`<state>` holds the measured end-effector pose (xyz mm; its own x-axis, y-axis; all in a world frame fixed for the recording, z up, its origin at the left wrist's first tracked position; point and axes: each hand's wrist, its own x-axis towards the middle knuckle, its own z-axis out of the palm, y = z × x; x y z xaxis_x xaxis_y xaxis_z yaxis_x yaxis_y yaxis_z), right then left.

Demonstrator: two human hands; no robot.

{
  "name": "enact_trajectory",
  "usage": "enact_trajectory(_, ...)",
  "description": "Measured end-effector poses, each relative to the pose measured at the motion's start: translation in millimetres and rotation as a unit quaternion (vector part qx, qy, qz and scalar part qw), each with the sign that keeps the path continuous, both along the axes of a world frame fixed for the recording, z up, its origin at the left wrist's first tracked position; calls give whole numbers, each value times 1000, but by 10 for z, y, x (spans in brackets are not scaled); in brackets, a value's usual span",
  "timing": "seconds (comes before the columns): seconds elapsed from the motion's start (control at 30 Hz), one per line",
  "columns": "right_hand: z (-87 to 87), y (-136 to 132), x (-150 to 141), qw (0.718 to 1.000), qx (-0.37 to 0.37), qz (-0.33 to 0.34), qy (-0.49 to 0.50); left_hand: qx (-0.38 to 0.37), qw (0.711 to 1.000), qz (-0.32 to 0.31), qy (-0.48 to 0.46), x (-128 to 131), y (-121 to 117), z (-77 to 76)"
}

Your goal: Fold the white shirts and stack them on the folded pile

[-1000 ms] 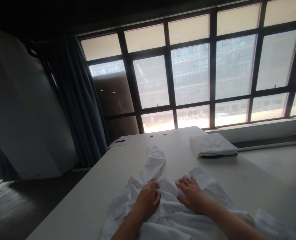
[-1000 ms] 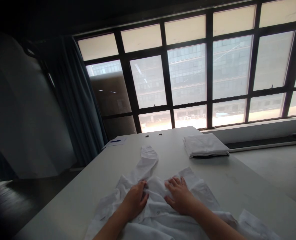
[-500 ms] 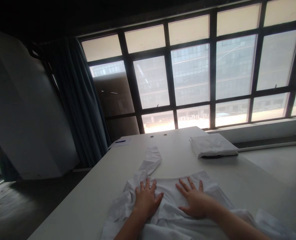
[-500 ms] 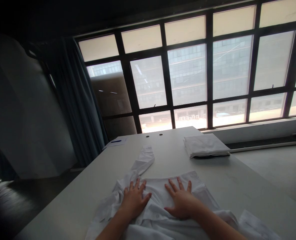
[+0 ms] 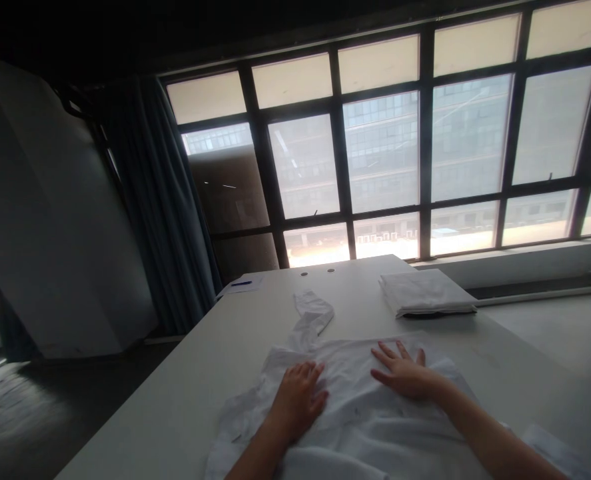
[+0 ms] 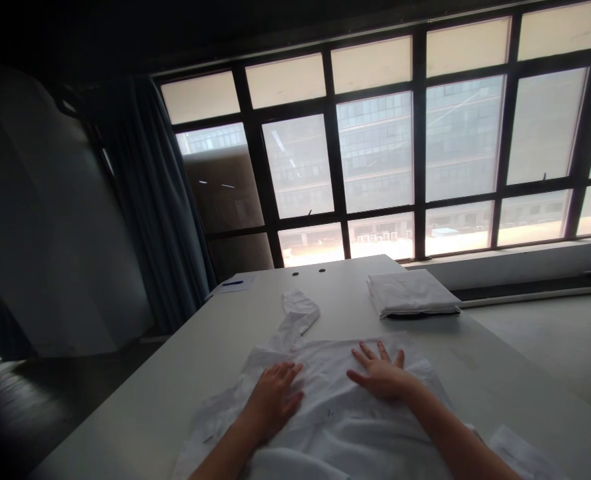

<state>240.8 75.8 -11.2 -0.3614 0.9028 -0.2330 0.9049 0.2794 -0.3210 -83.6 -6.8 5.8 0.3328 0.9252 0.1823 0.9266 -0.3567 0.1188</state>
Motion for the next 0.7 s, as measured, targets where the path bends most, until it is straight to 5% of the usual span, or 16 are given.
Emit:
enact_trajectory(0.2, -100, 303, 425, 994, 71, -67, -42, -79, 997, 13, 7, 5, -43, 62)
enact_trajectory(0.4, 28, 160, 343, 986, 59, -121, -99, -143, 988, 51, 25, -75, 3, 79)
enact_trajectory(0.57, 168, -53, 158, 995, 56, -38, -72, -146, 987, 57, 35, -223, 81, 19)
enact_trajectory(0.7, 181, -131, 107, 998, 38, 23, -32, -75, 980, 167, 85, -198, 44, 51)
